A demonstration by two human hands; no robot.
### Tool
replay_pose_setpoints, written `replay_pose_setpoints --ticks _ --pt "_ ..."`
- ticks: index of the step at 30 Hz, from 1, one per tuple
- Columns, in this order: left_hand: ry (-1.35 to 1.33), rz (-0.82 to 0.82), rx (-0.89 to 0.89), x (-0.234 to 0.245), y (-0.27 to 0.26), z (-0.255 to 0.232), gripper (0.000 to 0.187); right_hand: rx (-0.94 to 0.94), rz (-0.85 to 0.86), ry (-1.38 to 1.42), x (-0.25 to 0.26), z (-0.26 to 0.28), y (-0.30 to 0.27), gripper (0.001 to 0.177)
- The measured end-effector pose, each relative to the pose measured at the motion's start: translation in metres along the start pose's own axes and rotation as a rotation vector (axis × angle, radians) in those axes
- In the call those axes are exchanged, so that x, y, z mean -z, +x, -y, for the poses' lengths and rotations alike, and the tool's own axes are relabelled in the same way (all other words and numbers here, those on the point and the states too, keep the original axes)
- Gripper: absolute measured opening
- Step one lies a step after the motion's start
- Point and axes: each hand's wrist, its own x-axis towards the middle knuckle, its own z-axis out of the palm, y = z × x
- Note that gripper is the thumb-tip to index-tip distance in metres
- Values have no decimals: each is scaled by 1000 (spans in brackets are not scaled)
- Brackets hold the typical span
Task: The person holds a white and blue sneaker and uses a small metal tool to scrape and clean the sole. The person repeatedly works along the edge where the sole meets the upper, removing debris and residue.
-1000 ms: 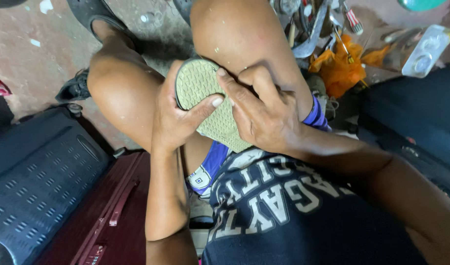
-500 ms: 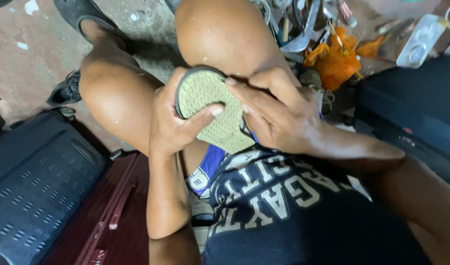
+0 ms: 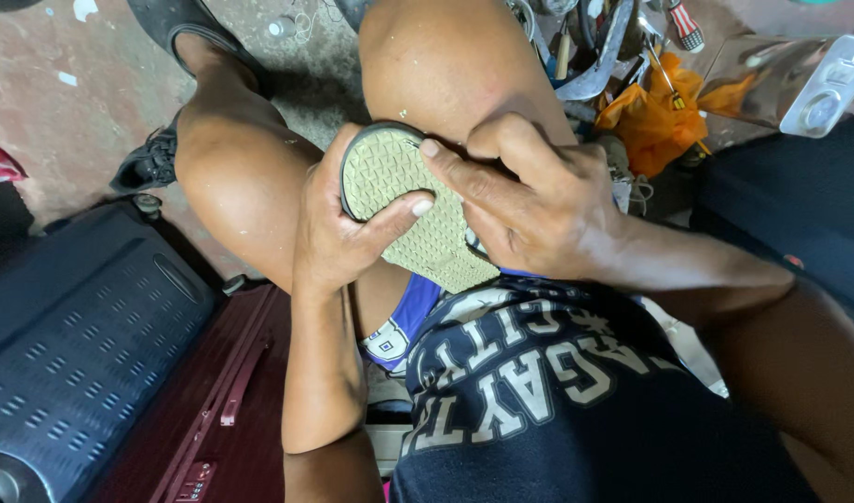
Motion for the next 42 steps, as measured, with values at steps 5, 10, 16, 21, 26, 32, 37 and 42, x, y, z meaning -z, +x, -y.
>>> replay_pose_setpoints --ticks 5,10,16,21,26,32,37,42 --pt "-104 40 -1 1 0 3 42 9 35 190 7 -14 7 30" --pt "-196 55 1 -3 -2 6 43 -79 89 334 16 -20 -2 29" --pt "-155 35 0 -3 -5 7 43 -97 56 238 6 -6 -15 32" --pt "-165 40 1 -4 -6 7 42 -112 12 132 3 5 -28 35" --pt "-198 30 20 -6 -7 7 42 -91 2 85 5 6 -31 35" --pt "-217 26 15 -5 -6 7 42 -141 27 146 1 10 -33 35" --pt "-216 37 5 -6 -4 5 41 -217 8 172 -14 15 -41 39" --pt "-195 36 40 -5 -6 4 41 -250 48 158 -13 20 -48 42"
